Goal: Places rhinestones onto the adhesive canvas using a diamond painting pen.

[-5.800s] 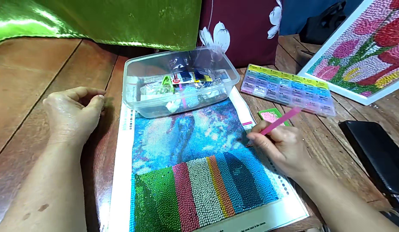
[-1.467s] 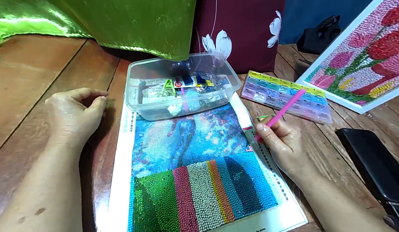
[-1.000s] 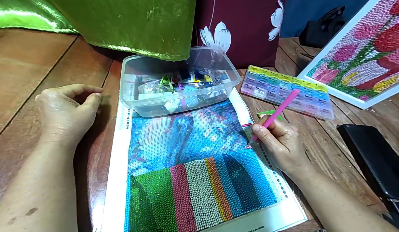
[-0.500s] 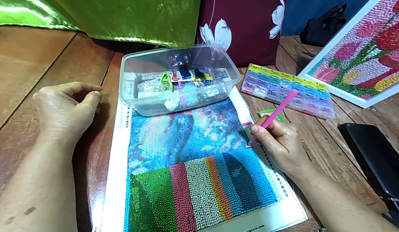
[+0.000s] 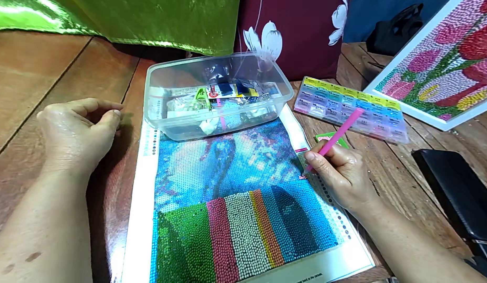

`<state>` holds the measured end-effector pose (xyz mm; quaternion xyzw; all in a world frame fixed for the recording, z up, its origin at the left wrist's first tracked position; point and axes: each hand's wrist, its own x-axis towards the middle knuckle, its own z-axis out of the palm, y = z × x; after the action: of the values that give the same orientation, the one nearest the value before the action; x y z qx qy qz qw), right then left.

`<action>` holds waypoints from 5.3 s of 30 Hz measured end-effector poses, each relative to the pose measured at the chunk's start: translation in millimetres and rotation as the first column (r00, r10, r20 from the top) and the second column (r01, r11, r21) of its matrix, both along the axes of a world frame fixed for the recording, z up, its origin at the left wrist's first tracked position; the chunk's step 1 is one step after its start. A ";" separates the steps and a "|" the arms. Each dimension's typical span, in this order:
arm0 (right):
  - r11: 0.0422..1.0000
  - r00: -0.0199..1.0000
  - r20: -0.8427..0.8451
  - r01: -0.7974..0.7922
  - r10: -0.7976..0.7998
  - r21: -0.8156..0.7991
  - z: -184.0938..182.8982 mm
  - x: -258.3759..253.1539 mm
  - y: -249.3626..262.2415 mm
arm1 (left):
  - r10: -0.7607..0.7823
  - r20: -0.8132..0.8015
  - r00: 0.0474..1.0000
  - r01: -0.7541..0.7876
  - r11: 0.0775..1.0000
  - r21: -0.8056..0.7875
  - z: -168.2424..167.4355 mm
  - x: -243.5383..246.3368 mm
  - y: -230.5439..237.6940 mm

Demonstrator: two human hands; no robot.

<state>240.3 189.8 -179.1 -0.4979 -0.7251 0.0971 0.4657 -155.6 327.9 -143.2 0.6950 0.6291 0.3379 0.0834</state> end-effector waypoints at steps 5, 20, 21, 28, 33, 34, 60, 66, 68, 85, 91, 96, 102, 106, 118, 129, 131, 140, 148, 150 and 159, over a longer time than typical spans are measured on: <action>1.000 1.000 0.022 0.004 -0.004 -0.007 0.4 -0.2 -0.2 | -0.001 -0.008 1.000 0.001 1.000 0.007 -0.8 -1.3 0.8; 0.998 0.979 -0.203 0.015 -0.026 -0.053 6.7 6.0 -1.5 | -0.015 0.003 1.000 0.015 1.000 0.015 -5.2 -5.4 5.9; 0.998 0.965 -0.262 0.017 -0.032 -0.059 9.9 6.5 -1.9 | -0.013 0.003 1.000 0.013 1.000 0.016 -5.4 -5.7 6.1; 0.971 0.851 -0.467 0.204 -0.240 -0.127 31.4 37.8 -11.4 | -0.057 0.033 0.998 0.055 0.997 0.053 -25.6 -27.5 21.5; 0.951 0.895 -0.325 0.295 -0.307 -0.089 11.3 61.8 -24.7 | -0.043 0.071 0.997 0.043 0.999 0.005 -26.7 -25.6 18.1; 0.949 0.901 -0.297 0.303 -0.315 -0.085 8.0 63.2 -26.2 | -0.039 0.078 0.996 0.039 0.999 -0.006 -27.7 -25.8 17.5; 0.938 0.937 -0.043 0.345 -0.346 -0.043 -2.2 61.4 -24.3 | -0.045 0.083 0.996 0.043 0.999 0.019 -21.4 -14.3 10.6; 0.935 0.935 -0.034 0.350 -0.352 -0.047 -2.1 61.2 -24.8 | -0.046 0.092 0.995 0.045 0.999 0.010 -23.8 -16.8 12.9; 0.938 0.938 -0.042 0.344 -0.345 -0.043 -2.0 61.2 -24.9 | -0.060 0.097 0.994 0.058 0.998 0.018 -25.7 -18.6 14.8; 0.957 0.957 -0.022 0.290 -0.290 -0.020 -1.6 60.1 -25.3 | -0.046 0.068 0.997 0.046 0.999 0.005 -20.8 -14.4 9.9; 0.960 0.958 -0.054 0.281 -0.280 0.005 -2.1 60.8 -25.1 | -0.053 0.084 0.995 0.051 0.998 0.025 -21.2 -14.0 10.5; 0.958 0.957 -0.017 0.288 -0.288 -0.007 -2.1 61.3 -25.1 | -0.049 0.114 0.992 0.048 0.999 0.017 -24.7 -17.6 13.4; 0.961 0.961 -0.011 0.278 -0.278 -0.013 -3.0 61.5 -25.2 | -0.052 0.111 0.992 0.050 0.999 0.023 -26.0 -18.4 14.4; 0.958 0.958 -0.029 0.286 -0.286 -0.004 -1.7 61.0 -25.4 | -0.044 0.105 0.993 0.044 0.999 0.001 -22.4 -15.0 11.2; 0.968 0.945 -0.211 0.251 -0.250 -0.023 6.0 47.0 -24.2 | -0.029 0.099 0.995 0.028 1.000 0.013 -19.6 -15.2 7.7; 0.998 0.993 -0.098 0.054 -0.058 -0.041 9.7 6.3 -8.2 | -0.050 0.032 0.998 0.048 0.998 0.044 -22.3 -26.9 16.6; 0.999 0.997 -0.070 0.031 -0.034 -0.037 7.1 3.9 -5.9 | -0.048 0.035 0.998 0.046 0.998 0.034 -19.8 -24.3 14.8; 0.999 0.999 -0.001 0.032 -0.032 -0.015 2.7 3.7 -6.0 | -0.063 0.028 0.998 0.062 0.998 0.027 -16.4 -19.9 13.8; 0.999 0.999 -0.008 0.032 -0.032 -0.008 2.5 4.5 -6.3 | -0.050 0.013 0.999 0.050 0.998 0.026 -15.4 -19.1 13.4; 0.999 0.999 -0.003 0.034 -0.034 -0.009 2.4 4.2 -6.2 | -0.049 0.006 0.999 0.049 0.998 0.033 -15.5 -19.1 13.6; 1.000 0.999 0.037 0.024 -0.023 -0.019 1.3 5.2 -6.4 | -0.044 0.009 0.999 0.044 0.999 0.024 -14.3 -18.2 13.0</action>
<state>245.5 183.4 -177.7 -0.5127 -0.7265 0.0896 0.4486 -173.8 340.8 -157.6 0.7079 0.6093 0.3469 0.0855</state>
